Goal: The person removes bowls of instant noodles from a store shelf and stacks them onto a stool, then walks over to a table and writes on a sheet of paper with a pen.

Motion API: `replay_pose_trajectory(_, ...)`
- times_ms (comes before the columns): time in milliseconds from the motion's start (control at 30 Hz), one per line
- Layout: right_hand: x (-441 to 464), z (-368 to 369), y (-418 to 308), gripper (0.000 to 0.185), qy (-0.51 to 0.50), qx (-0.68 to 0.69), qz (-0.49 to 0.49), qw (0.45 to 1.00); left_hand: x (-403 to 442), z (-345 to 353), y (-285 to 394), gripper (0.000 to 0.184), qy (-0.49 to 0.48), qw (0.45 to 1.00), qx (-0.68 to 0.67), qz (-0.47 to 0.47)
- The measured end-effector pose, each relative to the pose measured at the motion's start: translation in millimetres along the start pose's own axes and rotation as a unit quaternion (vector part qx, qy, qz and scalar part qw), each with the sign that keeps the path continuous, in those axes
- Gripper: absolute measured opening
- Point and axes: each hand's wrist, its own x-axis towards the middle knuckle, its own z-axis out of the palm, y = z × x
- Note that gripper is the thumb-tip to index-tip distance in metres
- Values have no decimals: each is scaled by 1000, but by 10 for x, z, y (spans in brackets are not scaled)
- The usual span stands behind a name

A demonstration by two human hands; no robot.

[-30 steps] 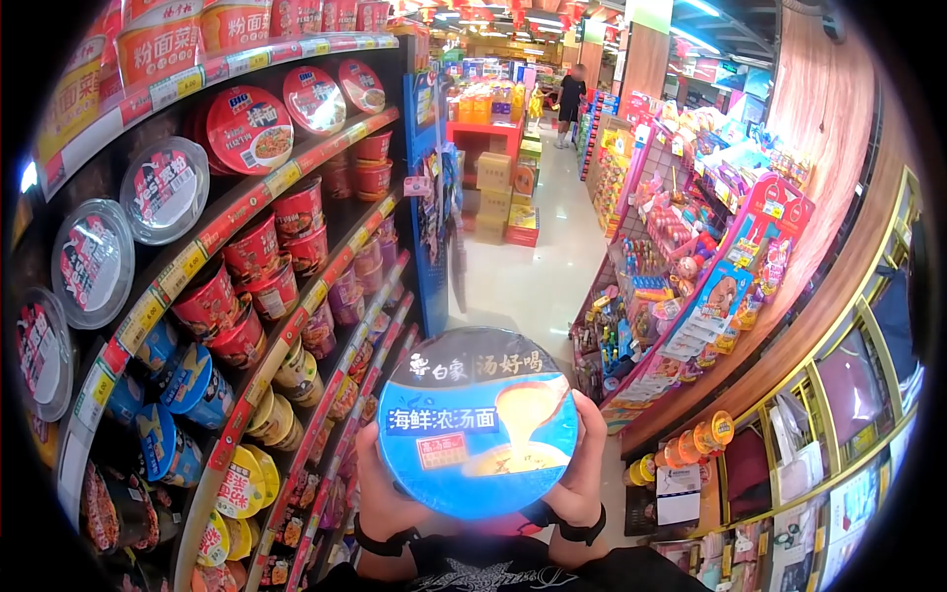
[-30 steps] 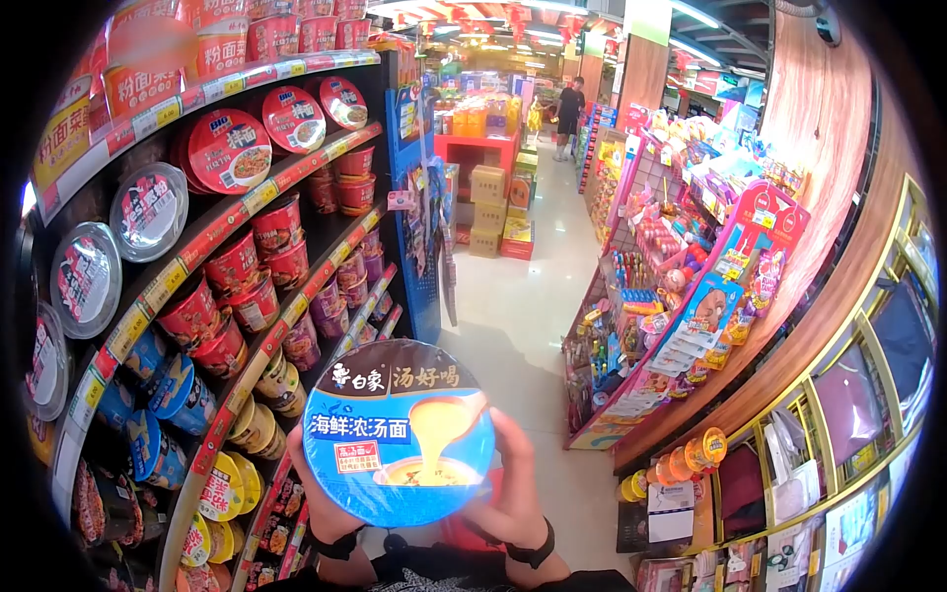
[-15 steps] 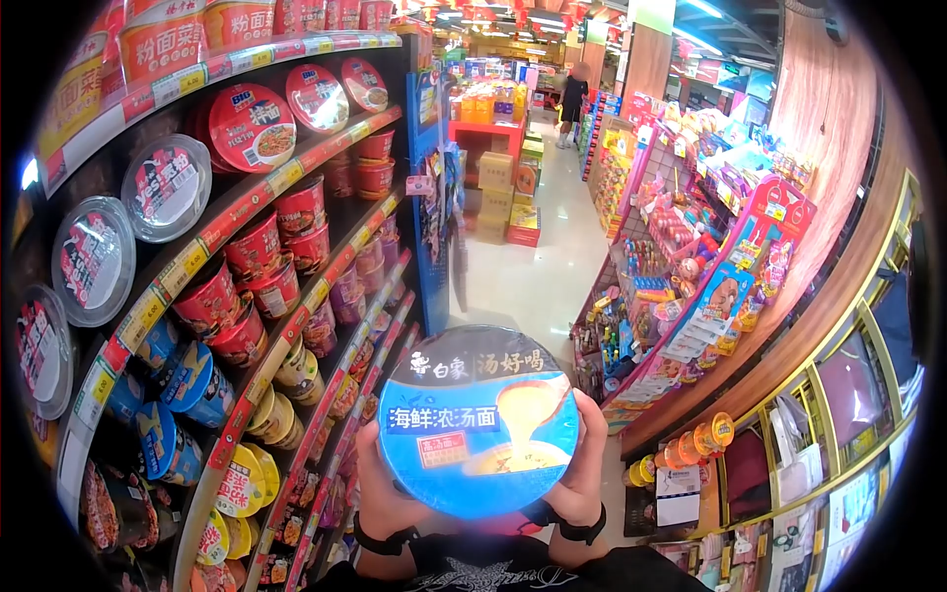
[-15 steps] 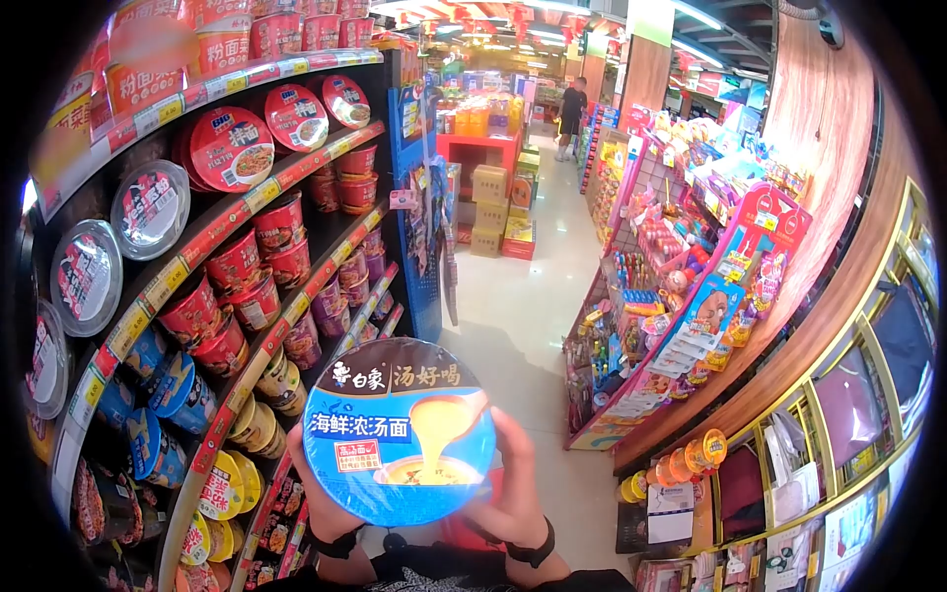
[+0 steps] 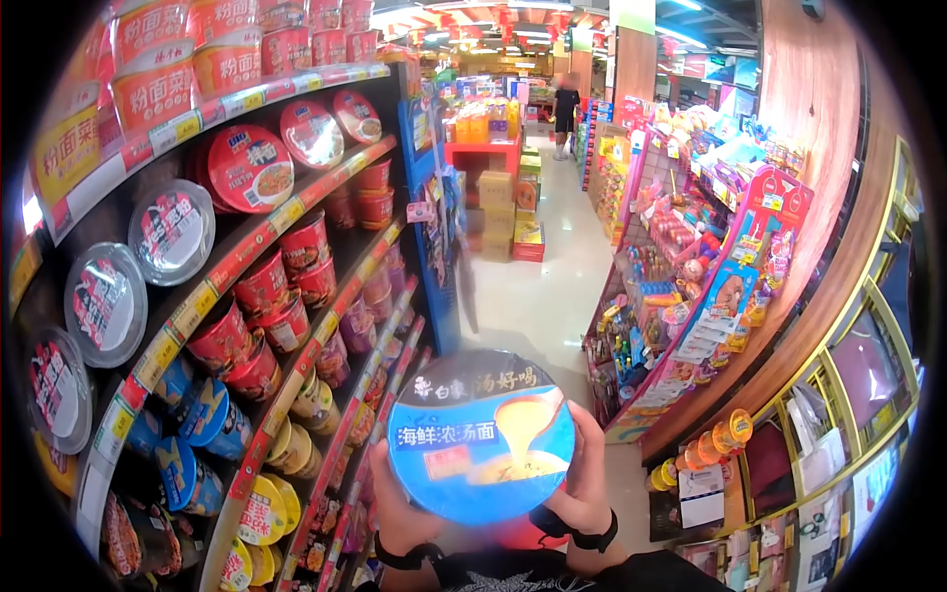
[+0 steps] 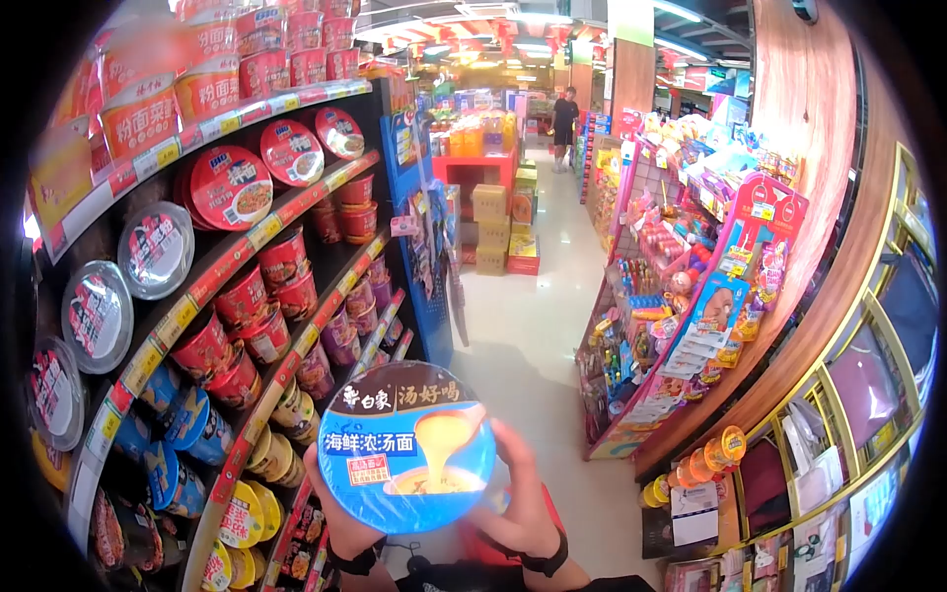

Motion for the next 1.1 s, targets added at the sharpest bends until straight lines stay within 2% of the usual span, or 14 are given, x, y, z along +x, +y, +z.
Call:
replay_pose_trajectory(100,-7,-18,16,83,1,-11,-8,1000,-8,33,-18,113,23,994,-65,-82)
replay_pose_trajectory(167,-29,-43,16,84,-1,-29,-8,1000,29,115,107,117,39,997,-64,-15)
replay_pose_trajectory(300,-27,-27,1,85,7,-9,-4,1000,71,23,126,124,-33,998,-13,-53)
replay_pose_trajectory(400,-20,-42,0,87,6,-14,-2,1000,26,130,129,109,13,992,-109,-67)
replay_pose_trajectory(500,-33,-71,-23,88,6,-13,-8,1000,59,119,130,97,27,948,-241,-208)
replay_pose_trajectory(567,-39,-79,-48,89,9,-18,-19,1000,16,60,34,92,32,916,-275,-290)
replay_pose_trajectory(700,-64,-111,35,90,23,30,-29,999,-140,9,-291,89,36,909,-257,-325)
replay_pose_trajectory(800,-93,-131,50,89,30,24,-19,999,-37,110,1,91,-17,967,-187,-170)
replay_pose_trajectory(867,-82,-132,31,89,32,2,-6,999,-17,109,-10,93,-22,973,-173,-154)
replay_pose_trajectory(900,-77,-129,38,88,32,3,-7,999,-91,44,-227,95,-4,955,-194,-223)
replay_pose_trajectory(967,-73,-127,50,88,31,4,-10,999,-94,64,-245,97,25,961,-188,-200)
replay_pose_trajectory(1000,-67,-117,43,88,30,8,-9,999,-35,173,-51,98,36,980,-161,-107)
replay_pose_trajectory(1067,-43,-91,10,88,27,14,-6,1000,17,292,125,100,62,990,-127,-31)
replay_pose_trajectory(1100,-30,-74,11,89,24,6,-1,1000,45,312,154,101,75,989,-122,-44)
